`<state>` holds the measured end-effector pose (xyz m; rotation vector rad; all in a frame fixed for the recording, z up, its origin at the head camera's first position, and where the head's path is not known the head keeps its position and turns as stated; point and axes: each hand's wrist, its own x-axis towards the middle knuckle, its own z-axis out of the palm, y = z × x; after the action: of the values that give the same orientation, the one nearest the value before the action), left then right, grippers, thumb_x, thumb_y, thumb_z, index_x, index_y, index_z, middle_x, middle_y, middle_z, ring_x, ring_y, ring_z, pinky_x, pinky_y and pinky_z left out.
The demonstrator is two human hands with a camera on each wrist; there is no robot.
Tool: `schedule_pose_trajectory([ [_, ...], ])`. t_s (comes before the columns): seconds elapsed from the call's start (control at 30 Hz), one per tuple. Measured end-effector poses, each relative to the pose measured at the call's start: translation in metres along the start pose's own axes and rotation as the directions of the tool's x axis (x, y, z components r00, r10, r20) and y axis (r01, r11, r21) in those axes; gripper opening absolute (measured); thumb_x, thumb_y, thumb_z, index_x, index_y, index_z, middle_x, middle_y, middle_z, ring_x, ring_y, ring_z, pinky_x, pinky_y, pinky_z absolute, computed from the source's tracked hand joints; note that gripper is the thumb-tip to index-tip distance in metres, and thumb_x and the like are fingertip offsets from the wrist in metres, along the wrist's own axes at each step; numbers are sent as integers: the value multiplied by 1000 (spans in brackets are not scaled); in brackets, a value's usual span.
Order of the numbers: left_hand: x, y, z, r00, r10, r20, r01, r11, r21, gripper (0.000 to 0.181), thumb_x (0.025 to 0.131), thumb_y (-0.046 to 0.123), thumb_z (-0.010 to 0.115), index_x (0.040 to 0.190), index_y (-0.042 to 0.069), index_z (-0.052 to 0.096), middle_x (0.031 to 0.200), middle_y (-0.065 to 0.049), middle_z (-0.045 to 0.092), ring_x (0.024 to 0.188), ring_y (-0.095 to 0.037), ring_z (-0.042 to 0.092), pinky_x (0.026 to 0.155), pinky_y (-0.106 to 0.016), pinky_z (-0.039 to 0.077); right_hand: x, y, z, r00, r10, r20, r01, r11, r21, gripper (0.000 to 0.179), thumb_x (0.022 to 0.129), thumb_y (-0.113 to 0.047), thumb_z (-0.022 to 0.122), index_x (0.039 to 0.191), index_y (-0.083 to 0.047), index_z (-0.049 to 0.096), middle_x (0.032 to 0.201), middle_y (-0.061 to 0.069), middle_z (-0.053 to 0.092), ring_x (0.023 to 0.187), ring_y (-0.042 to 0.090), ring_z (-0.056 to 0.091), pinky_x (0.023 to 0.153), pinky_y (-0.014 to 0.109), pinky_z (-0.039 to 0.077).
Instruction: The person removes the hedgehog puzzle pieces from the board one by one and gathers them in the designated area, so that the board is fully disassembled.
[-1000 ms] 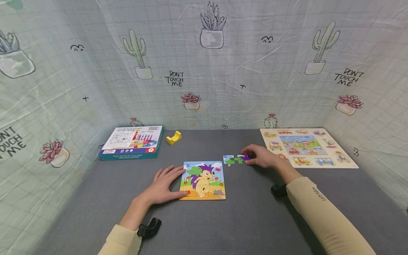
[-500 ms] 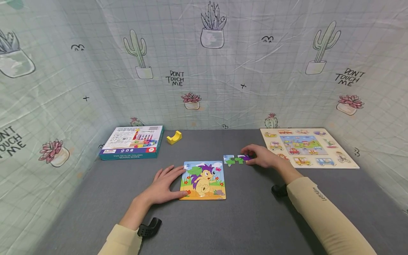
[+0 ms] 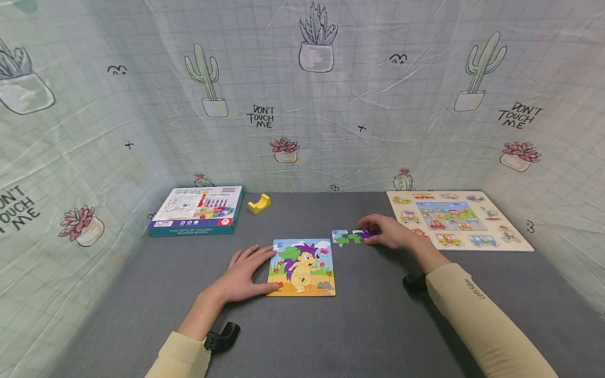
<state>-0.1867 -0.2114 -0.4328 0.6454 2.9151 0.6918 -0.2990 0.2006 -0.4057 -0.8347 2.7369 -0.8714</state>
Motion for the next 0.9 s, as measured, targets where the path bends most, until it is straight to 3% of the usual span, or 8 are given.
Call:
schedule_pose_trajectory([
  [0.27, 0, 0, 0, 1000, 6, 0, -6, 1000, -9, 89, 83, 67, 68, 153, 17, 46, 158, -4, 40, 150, -35, 19, 116, -64, 4, -2, -6, -9, 1000, -1, -20, 3, 997, 77, 45, 93, -6, 73, 134, 3, 58, 128, 20, 61, 113, 37, 57, 96, 54, 47],
  [0.47, 0, 0, -1, 1000, 5, 4, -5, 1000, -25, 90, 83, 67, 68, 154, 17, 45, 159, -4, 39, 150, -35, 18, 116, -64, 3, 0, -16, -9, 996, -67, -60, 73, 993, 93, 47, 94, -9, 73, 135, 5, 55, 129, 24, 59, 111, 38, 58, 93, 53, 49],
  [0.9, 0, 0, -1, 1000, 5, 3, -5, 1000, -12, 90, 83, 67, 68, 153, 17, 45, 158, -4, 39, 150, -35, 19, 116, -64, 3, 8, -49, 21, 989, -126, -83, 136, 983, 125, 54, 90, -14, 78, 136, 3, 56, 124, 20, 62, 105, 32, 61, 87, 46, 52],
])
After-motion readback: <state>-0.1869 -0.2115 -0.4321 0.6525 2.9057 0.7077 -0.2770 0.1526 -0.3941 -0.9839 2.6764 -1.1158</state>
